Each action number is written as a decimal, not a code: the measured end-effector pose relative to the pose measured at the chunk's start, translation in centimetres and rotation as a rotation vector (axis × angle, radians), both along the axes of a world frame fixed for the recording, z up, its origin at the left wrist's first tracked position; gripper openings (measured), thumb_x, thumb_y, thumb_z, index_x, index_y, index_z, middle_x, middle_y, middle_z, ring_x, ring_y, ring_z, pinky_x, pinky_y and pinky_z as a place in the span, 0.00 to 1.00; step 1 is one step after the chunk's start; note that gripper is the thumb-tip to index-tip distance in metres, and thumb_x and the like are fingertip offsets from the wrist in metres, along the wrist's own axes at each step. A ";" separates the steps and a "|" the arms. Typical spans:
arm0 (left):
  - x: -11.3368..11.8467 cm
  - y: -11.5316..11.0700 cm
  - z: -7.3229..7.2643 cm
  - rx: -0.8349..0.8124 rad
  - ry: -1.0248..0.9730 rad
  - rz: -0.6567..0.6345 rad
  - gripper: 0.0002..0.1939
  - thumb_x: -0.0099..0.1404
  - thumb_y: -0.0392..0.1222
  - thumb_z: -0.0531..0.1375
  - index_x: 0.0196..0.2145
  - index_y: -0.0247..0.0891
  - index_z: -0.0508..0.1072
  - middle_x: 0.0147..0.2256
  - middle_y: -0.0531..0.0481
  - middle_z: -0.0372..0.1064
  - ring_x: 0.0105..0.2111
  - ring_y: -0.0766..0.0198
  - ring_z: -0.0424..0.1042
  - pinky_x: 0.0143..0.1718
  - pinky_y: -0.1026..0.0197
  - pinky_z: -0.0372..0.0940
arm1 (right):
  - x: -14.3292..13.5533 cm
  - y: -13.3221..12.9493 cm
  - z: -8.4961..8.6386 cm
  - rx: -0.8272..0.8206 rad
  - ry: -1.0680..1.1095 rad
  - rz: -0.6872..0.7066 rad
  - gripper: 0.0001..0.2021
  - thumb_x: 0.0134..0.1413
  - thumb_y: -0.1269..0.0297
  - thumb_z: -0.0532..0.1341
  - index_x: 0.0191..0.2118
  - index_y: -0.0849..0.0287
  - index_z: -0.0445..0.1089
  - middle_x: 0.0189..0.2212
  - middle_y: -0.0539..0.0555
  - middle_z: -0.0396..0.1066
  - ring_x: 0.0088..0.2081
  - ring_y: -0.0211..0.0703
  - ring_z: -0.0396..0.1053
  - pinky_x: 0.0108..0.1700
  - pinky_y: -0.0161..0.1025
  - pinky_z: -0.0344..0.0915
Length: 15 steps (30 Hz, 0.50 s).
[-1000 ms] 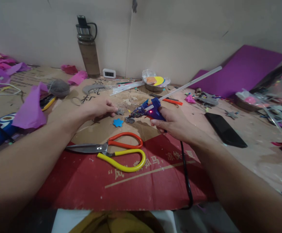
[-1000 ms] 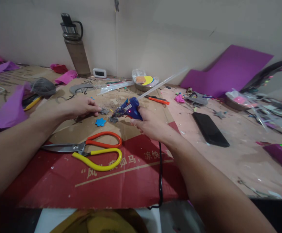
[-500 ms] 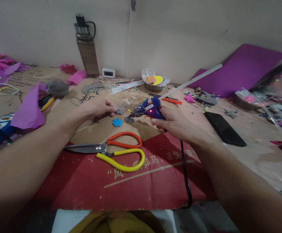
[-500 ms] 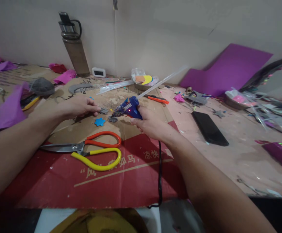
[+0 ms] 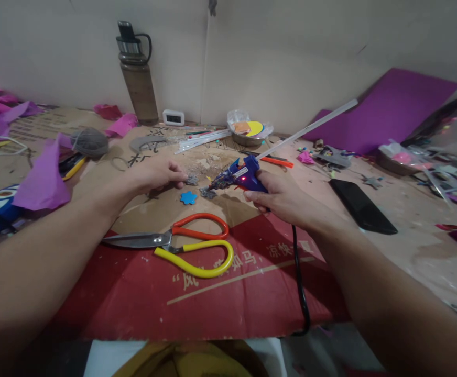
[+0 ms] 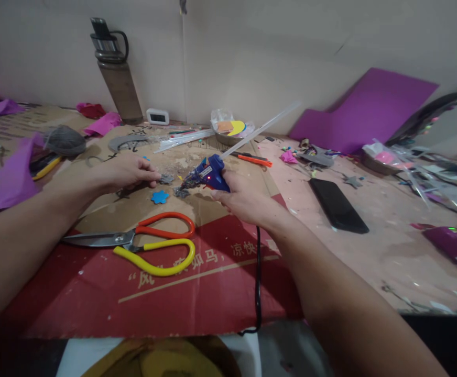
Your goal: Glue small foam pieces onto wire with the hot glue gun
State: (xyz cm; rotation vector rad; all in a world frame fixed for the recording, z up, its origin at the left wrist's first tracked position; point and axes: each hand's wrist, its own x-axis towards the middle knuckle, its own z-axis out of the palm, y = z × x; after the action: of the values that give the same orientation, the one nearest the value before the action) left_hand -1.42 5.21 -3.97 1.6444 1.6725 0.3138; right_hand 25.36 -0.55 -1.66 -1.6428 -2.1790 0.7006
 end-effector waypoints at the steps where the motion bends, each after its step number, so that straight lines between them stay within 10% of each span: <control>1: 0.0 0.0 0.0 0.001 0.001 0.002 0.15 0.56 0.53 0.62 0.26 0.36 0.74 0.12 0.55 0.50 0.14 0.69 0.49 0.18 0.62 0.40 | 0.0 0.0 0.0 0.005 0.007 0.003 0.06 0.54 0.61 0.58 0.32 0.59 0.65 0.27 0.52 0.66 0.29 0.41 0.62 0.32 0.38 0.56; 15: -0.4 0.3 -0.5 0.014 -0.010 -0.019 0.15 0.56 0.54 0.62 0.26 0.37 0.74 0.13 0.53 0.53 0.14 0.69 0.50 0.19 0.61 0.40 | 0.2 0.2 -0.1 0.029 0.025 0.033 0.05 0.53 0.63 0.58 0.31 0.57 0.63 0.24 0.51 0.67 0.28 0.42 0.63 0.30 0.37 0.57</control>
State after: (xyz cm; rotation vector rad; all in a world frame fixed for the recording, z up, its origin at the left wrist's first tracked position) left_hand -1.82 5.56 -4.43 1.6654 1.6503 0.3245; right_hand 25.60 -0.37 -1.73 -1.5791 -2.1933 0.6914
